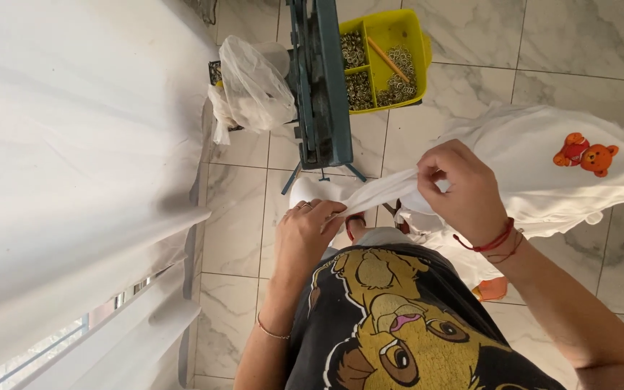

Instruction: Attaching buttons or snaps to t-shirts using a manual press machine

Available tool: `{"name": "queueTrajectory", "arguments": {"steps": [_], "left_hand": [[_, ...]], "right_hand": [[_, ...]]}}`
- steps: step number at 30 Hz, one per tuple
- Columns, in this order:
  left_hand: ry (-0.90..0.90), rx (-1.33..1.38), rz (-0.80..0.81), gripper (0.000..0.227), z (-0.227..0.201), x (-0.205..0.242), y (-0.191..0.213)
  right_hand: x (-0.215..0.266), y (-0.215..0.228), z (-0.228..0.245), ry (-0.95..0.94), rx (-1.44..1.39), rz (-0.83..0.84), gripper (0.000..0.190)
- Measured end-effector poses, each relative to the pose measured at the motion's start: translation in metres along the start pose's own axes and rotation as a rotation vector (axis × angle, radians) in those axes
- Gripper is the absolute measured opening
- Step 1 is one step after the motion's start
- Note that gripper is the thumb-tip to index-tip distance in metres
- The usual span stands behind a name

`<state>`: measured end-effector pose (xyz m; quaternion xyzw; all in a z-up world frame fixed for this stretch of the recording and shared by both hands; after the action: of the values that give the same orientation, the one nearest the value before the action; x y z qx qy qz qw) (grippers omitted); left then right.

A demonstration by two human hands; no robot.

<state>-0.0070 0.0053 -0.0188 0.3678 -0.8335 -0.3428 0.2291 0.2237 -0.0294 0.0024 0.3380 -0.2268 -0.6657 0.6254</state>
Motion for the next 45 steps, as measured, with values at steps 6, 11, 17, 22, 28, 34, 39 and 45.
{"name": "queueTrajectory", "arguments": {"steps": [6, 11, 17, 22, 28, 34, 39, 45], "left_hand": [[0.004, 0.167, 0.095, 0.012, -0.009, -0.001, 0.016], [0.007, 0.235, 0.121, 0.013, -0.007, -0.001, 0.016], [0.055, 0.322, 0.131, 0.016, -0.011, 0.001, 0.018], [0.092, 0.379, 0.120, 0.016, -0.012, 0.003, 0.017], [0.102, 0.377, 0.132, 0.019, -0.006, 0.005, 0.011], [0.007, 0.473, 0.221, 0.075, -0.032, 0.001, 0.025], [0.021, 0.728, -0.118, 0.010, -0.044, -0.009, 0.003], [0.019, 0.733, -0.208, 0.015, -0.059, -0.018, 0.017]], "right_hand": [[-0.012, 0.023, 0.014, 0.203, 0.026, 0.310, 0.021], [-0.020, 0.028, 0.006, 0.329, 0.005, 0.404, 0.010], [-0.031, 0.030, 0.011, 0.124, -0.179, 0.385, 0.006], [-0.035, 0.031, 0.016, 0.003, -0.241, 0.326, 0.008], [-0.038, 0.030, 0.025, -0.035, -0.195, 0.321, 0.031], [-0.035, 0.025, 0.054, 0.095, -0.222, 0.391, 0.008], [-0.031, 0.018, 0.062, -0.078, -0.432, 0.398, 0.010], [-0.024, 0.013, 0.042, -0.435, -0.739, 0.358, 0.021]]}}
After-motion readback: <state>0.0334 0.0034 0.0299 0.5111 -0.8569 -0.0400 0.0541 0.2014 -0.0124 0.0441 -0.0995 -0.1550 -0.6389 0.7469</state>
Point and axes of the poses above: each hand's wrist, its own x-axis away from the middle knuckle, its own y-axis out of the back of the hand, z = x × y, the point moved 1 cm from there along -x, towards the middle knuckle, and after that the axes turned 7 degrees about z, right-handed, at the moved point
